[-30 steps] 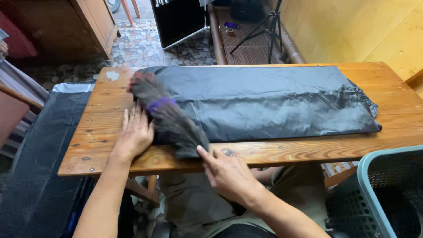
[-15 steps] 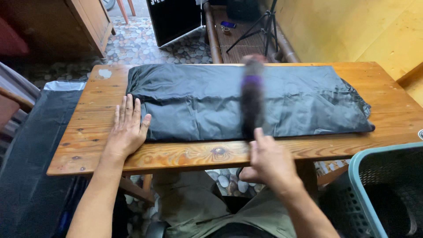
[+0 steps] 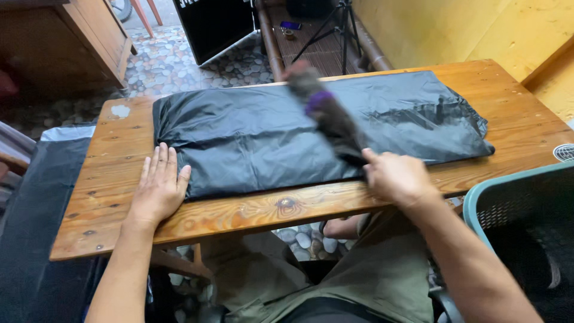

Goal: The person smooths a black textile on a wooden table, uses a duster to clean the surface of the textile, folds it into a narrow rectangle, rolls the rectangle, and then inserts the rolled textile into a black and blue storage bag.

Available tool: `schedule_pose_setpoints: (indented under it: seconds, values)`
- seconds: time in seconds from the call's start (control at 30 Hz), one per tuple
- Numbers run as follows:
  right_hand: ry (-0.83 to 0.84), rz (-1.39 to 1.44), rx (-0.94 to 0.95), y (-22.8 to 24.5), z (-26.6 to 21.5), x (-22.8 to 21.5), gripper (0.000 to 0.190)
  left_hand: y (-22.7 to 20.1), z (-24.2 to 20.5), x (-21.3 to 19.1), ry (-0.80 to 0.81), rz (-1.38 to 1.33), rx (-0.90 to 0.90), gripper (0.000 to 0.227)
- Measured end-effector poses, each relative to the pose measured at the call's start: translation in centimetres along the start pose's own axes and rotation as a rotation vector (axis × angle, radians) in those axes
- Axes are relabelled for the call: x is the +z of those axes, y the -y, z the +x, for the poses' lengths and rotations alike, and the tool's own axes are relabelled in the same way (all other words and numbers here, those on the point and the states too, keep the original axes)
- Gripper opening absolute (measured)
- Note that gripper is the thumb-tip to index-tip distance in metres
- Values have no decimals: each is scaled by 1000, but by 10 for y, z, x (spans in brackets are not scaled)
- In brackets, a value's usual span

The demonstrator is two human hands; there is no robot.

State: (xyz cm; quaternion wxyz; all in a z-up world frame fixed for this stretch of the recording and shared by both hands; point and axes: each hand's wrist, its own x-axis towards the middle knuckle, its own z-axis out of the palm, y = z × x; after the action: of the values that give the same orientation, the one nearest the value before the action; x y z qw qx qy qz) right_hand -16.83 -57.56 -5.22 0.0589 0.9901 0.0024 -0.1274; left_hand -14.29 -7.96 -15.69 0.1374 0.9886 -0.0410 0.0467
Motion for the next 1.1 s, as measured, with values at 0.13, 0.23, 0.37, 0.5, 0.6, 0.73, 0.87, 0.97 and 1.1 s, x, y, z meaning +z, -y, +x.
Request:
schedule_pose_setpoints:
  seconds: [0.13, 0.23, 0.37, 0.5, 0.6, 0.73, 0.87, 0.97, 1.1]
  values:
    - [114, 34, 442, -115, 33, -20, 51, -9, -2, -12, 50, -20, -42, 78]
    - [92, -72, 562, -201, 68, -7, 53, 1, 1, 0, -47, -38, 5, 74]
    - [-5, -56, 676, -268, 81, 5, 44, -9, -5, -18, -66, -214, -17, 66]
    - [-242, -53, 655, -302, 96, 22, 45, -5, -13, -24, -658, -149, 234, 26]
    - [-368, -62, 629, -314, 114, 37, 44, 2, -16, -27, -788, -83, 198, 15]
    - [-290, -14, 691, -318, 128, 54, 47, 17, -11, -22, -734, -283, 68, 11]
    - [-309, -22, 779, -305, 140, 53, 100, 22, 7, -34, -561, -349, -59, 6]
    - [-771, -212, 542, -283, 150, 54, 45, 34, 31, -35, -637, -368, -46, 5]
    - [-765, 216, 335, -241, 169, 41, 50, 43, 61, -30, -678, -348, -139, 39]
